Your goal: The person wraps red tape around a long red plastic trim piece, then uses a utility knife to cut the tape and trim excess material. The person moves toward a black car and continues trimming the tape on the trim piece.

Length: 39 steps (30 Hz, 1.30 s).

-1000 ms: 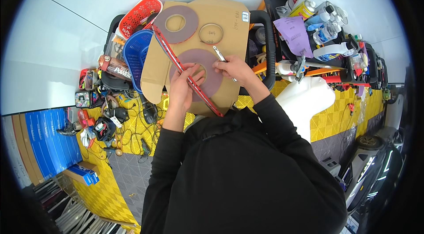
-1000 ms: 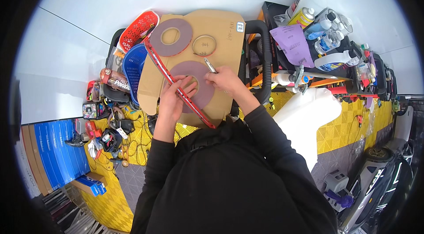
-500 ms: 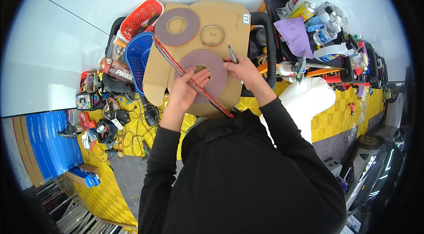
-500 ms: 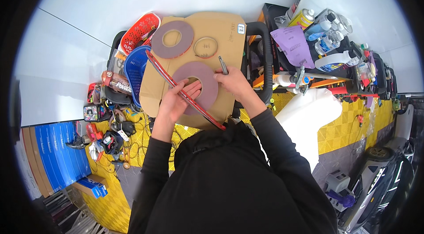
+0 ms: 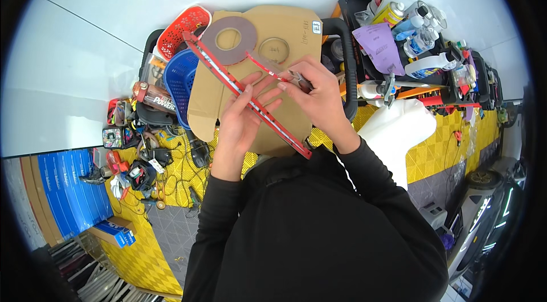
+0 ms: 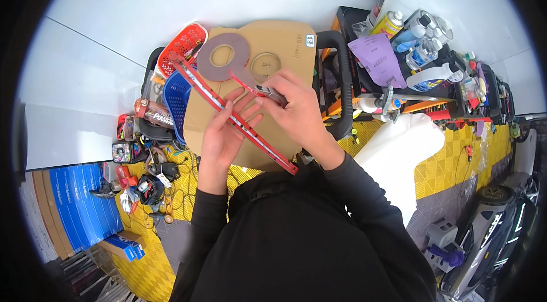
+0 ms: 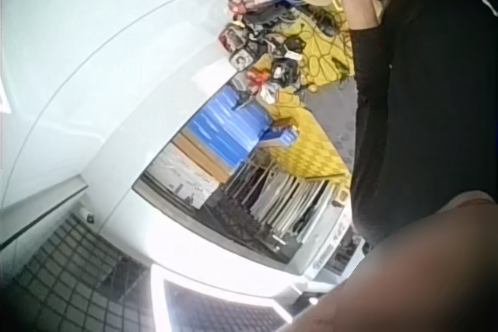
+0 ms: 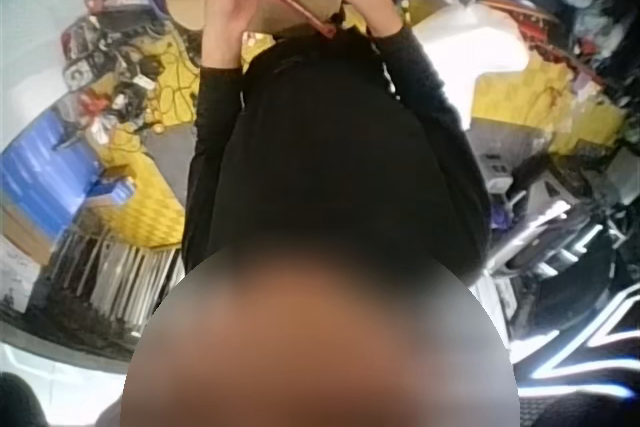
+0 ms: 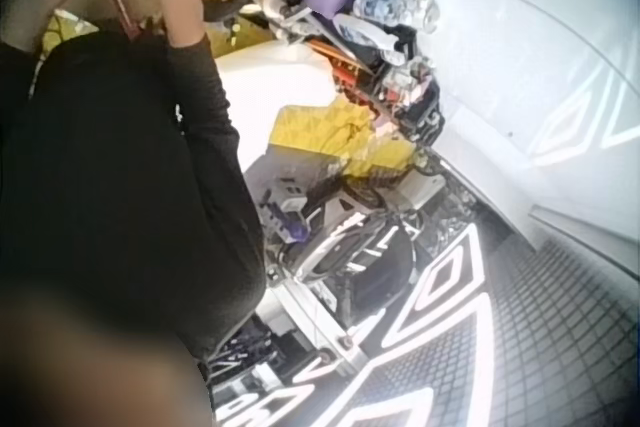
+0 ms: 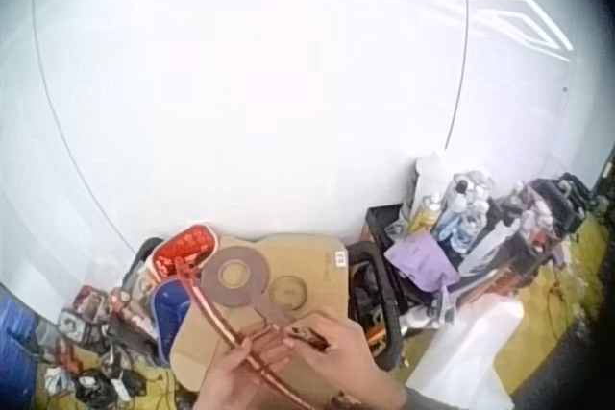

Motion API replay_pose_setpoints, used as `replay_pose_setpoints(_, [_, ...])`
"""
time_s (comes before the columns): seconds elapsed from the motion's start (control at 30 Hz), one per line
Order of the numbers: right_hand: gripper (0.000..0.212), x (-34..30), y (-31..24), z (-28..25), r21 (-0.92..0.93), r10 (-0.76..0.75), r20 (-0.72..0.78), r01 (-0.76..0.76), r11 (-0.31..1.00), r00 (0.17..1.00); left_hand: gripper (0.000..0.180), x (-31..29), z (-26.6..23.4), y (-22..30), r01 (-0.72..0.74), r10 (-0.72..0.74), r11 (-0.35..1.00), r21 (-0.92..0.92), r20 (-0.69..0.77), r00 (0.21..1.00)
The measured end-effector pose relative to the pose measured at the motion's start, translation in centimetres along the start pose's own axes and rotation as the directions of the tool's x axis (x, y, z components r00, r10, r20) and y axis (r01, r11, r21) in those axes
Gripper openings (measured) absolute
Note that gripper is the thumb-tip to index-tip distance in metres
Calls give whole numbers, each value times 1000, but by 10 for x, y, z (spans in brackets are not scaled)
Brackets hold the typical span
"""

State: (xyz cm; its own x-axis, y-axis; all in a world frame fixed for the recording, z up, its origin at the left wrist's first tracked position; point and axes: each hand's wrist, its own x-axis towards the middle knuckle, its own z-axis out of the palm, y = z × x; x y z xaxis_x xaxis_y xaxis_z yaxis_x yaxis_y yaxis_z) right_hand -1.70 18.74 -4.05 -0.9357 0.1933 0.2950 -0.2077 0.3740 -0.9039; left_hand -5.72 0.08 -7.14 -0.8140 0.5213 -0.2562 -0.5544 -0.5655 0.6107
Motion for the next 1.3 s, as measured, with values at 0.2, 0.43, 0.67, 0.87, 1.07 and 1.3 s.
replay_pose_setpoints(0.2, [15,-4,27,24,275,152,175,-196,941,973,37,3,-11,-12,-19,24,998,55,-92,995])
replay_pose_setpoints(0.43, [18,-4,32,61,216,108,308,-180,960,945,27,-22,-31,-16,-165,200,966,198,-175,964])
replay_pose_setpoints(0.67, [30,-4,28,83,168,117,386,-195,966,915,16,-34,-49,-25,-240,275,960,145,-322,906])
replay_pose_setpoints(0.87, [34,-2,32,87,102,42,390,-88,991,920,12,-29,-55,-24,-240,267,963,120,-327,907])
replay_pose_setpoints(1.07, [36,-3,35,84,103,32,395,-79,992,918,15,-25,-61,-25,-225,233,972,62,-291,928])
replay_pose_setpoints(1.3, [48,-6,35,71,87,113,411,-162,983,904,13,-25,-65,-25,-193,182,981,-8,-296,938])
